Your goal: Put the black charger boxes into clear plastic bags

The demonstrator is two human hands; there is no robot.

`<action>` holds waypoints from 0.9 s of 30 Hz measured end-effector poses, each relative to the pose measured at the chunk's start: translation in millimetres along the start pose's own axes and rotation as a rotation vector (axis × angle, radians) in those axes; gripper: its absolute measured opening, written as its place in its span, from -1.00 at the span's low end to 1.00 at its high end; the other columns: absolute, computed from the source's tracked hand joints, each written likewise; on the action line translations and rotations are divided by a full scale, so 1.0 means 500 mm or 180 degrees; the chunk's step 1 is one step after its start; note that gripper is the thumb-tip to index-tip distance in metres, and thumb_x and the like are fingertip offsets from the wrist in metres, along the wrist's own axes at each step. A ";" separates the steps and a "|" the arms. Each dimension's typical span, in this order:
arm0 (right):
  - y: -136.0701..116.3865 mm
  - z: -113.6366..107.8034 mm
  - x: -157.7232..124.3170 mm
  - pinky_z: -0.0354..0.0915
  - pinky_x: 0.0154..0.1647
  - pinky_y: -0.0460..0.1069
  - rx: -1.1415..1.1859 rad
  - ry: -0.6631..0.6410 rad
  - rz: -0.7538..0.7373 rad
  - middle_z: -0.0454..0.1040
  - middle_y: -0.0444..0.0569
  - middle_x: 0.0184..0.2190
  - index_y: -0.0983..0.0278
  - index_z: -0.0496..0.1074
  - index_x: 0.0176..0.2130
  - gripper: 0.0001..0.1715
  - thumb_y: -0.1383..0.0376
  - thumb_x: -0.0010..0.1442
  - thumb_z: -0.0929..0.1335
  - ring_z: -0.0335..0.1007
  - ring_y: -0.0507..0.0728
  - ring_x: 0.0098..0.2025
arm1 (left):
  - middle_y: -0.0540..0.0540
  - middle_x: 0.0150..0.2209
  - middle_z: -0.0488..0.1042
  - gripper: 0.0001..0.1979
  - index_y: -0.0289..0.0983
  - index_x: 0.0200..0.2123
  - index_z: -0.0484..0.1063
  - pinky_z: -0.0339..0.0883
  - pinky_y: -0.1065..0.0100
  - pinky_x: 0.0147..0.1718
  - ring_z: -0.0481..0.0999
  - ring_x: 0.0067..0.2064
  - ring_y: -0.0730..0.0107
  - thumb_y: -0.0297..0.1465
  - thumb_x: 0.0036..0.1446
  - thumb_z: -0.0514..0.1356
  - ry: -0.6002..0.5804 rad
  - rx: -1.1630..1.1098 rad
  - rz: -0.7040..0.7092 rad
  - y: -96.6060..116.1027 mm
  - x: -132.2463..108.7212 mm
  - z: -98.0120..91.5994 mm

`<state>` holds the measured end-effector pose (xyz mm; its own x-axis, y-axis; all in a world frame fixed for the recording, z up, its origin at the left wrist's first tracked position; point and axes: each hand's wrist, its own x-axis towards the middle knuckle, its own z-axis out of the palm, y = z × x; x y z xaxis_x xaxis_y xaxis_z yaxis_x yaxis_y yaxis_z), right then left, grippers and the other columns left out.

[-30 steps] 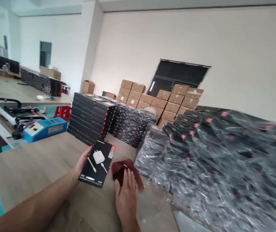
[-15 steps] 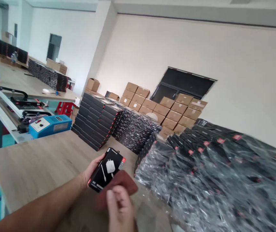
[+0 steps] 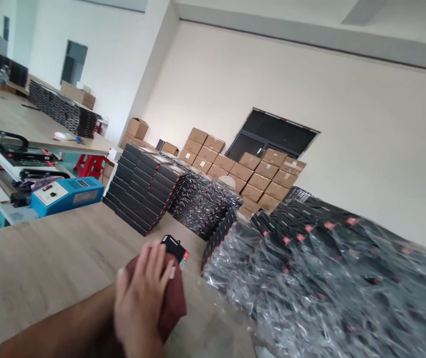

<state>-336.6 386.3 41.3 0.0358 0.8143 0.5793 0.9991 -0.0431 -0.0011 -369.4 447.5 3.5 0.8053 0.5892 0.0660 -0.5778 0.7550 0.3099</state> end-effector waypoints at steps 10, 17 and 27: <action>0.047 0.000 0.088 -0.11 0.11 0.47 0.0308 0.0412 0.1805 -0.10 0.36 0.30 0.40 -0.08 0.30 -0.23 0.01 0.28 0.05 -0.24 0.44 0.32 | -0.22 0.11 0.37 -0.45 -0.25 0.17 0.23 0.18 0.12 0.10 0.30 0.17 0.06 -0.14 0.16 0.04 -0.0301 -0.0050 -0.0346 -0.010 -0.008 0.036; 0.018 0.017 0.075 -0.24 0.25 0.34 0.0546 -0.0029 0.0752 -0.14 0.12 0.34 0.28 -0.08 0.31 -0.30 0.03 0.30 0.05 -0.30 0.24 0.35 | -0.11 0.09 0.40 -0.46 -0.14 0.18 0.20 0.19 0.19 0.09 0.36 0.13 0.22 -0.06 0.21 -0.09 0.0008 -0.0265 0.0780 -0.017 -0.004 0.047; -0.030 0.015 0.008 -0.09 0.17 0.38 0.0300 0.0427 0.0792 0.03 0.19 0.28 0.27 0.02 0.28 -0.31 0.06 0.27 0.16 -0.11 0.39 0.30 | 0.06 0.14 0.34 -0.52 0.04 0.15 0.23 0.14 0.16 0.14 0.27 0.19 0.25 -0.06 0.20 -0.12 -0.0121 -0.0284 0.0669 -0.016 -0.014 0.004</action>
<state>-351.3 394.4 37.4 0.2826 0.7013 0.6544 0.9581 -0.1727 -0.2287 -370.3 436.8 2.4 0.6694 0.7262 0.1566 -0.7415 0.6402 0.2006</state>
